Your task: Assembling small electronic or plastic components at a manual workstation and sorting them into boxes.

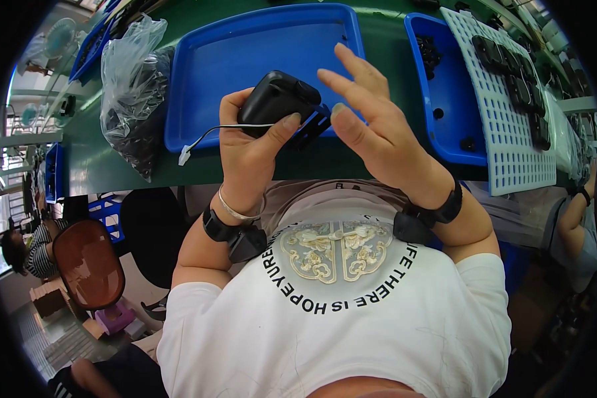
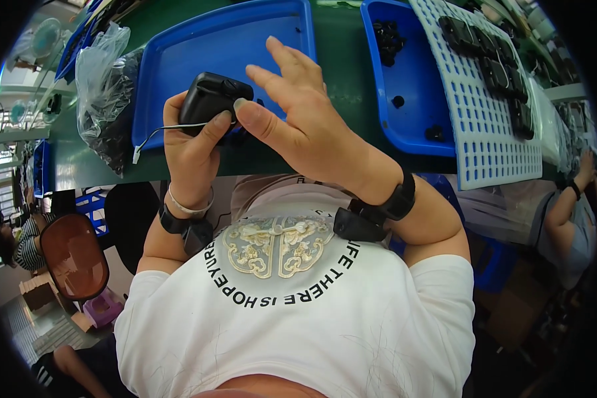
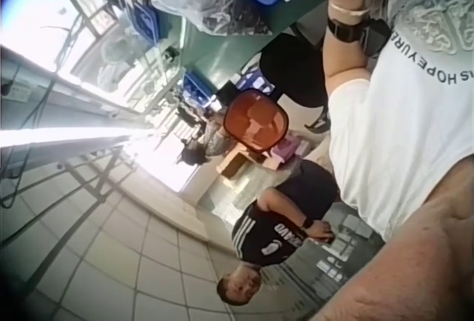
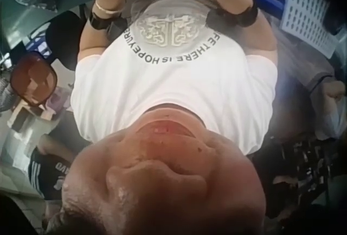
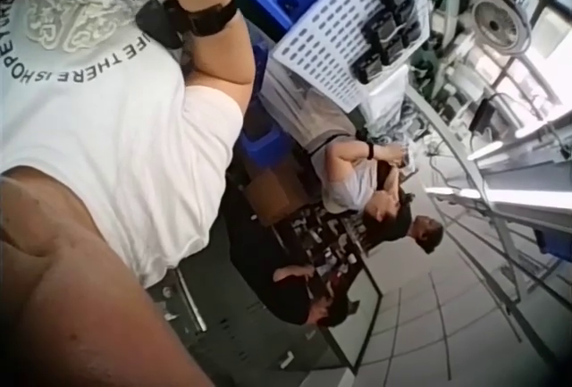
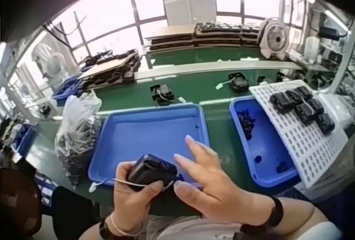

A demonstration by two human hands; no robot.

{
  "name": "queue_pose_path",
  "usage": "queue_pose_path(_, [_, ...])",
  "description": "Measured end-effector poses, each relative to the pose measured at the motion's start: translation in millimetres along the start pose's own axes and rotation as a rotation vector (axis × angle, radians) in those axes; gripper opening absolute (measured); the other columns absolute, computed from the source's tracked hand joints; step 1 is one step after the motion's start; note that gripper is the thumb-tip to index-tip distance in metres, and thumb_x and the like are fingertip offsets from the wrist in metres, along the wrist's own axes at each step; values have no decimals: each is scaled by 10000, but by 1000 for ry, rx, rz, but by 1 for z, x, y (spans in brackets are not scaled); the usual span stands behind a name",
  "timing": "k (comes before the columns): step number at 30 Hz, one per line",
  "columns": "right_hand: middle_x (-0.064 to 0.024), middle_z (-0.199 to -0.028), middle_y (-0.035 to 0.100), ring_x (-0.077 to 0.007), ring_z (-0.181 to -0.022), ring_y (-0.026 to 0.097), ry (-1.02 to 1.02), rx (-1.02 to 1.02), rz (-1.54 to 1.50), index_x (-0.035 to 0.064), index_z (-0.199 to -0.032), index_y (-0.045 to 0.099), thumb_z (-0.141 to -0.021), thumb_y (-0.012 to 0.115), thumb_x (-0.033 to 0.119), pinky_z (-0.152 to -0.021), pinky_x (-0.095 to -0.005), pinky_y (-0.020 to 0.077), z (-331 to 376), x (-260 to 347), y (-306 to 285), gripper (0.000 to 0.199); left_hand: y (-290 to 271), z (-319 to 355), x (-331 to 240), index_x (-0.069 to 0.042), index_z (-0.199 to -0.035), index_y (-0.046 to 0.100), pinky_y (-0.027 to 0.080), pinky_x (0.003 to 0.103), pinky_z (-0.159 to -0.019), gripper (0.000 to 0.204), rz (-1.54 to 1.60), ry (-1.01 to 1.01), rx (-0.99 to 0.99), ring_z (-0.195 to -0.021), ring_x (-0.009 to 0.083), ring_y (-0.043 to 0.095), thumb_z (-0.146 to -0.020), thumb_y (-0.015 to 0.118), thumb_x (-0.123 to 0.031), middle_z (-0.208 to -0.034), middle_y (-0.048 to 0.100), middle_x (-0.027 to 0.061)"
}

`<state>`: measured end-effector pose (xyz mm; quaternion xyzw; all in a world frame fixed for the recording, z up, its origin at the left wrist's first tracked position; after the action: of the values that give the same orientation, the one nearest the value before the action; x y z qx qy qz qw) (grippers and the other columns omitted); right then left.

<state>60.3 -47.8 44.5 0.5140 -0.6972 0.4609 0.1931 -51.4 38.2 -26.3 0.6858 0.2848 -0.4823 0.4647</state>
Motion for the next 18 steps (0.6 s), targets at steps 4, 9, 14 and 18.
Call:
queue_pose_path(4, [-212,-1438,254,-348,-1332,199,124,-43,78,40,-1287,474,-914,435,441,-1070,-439,150,-3,-20,-4,549,2,-2,0,-20,-1092,391,504,251,-750,448,10,19,11,-867,137,595,-765,696,0,-986,580,97])
queue_pose_path(9, [-213,-1439,250,-350,-1335,192,44,-2,87,38,-1308,446,-911,440,449,-1074,-433,142,-2,-3,2,572,0,-5,-1,-27,-1085,399,498,243,-742,442,-8,1,-5,-861,124,591,-762,700,-2,-964,587,87])
queue_pose_path(14, [-205,-1446,238,-352,-1341,180,236,19,233,23,-1318,425,-912,426,473,-1077,-422,142,-4,-39,2,606,3,-1,-2,-30,-1081,403,485,229,-736,437,-71,71,10,-847,110,582,-764,703,-11,-956,587,79])
queue_pose_path(18, [-193,-1453,231,-354,-1344,171,47,-48,104,7,-1325,405,-915,407,488,-1078,-420,143,-2,-5,0,632,-2,-4,-3,-32,-1089,397,477,224,-735,447,-83,40,-21,-841,107,576,-765,703,-15,-961,583,76])
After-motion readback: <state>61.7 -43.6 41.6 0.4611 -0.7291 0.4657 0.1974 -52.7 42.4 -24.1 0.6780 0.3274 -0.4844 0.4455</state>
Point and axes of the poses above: each hand's wrist, its own z-axis away from the middle knuckle, its own y-axis out of the palm, x = y × z, the point moved 10 cm from there along -z, towards the middle knuckle
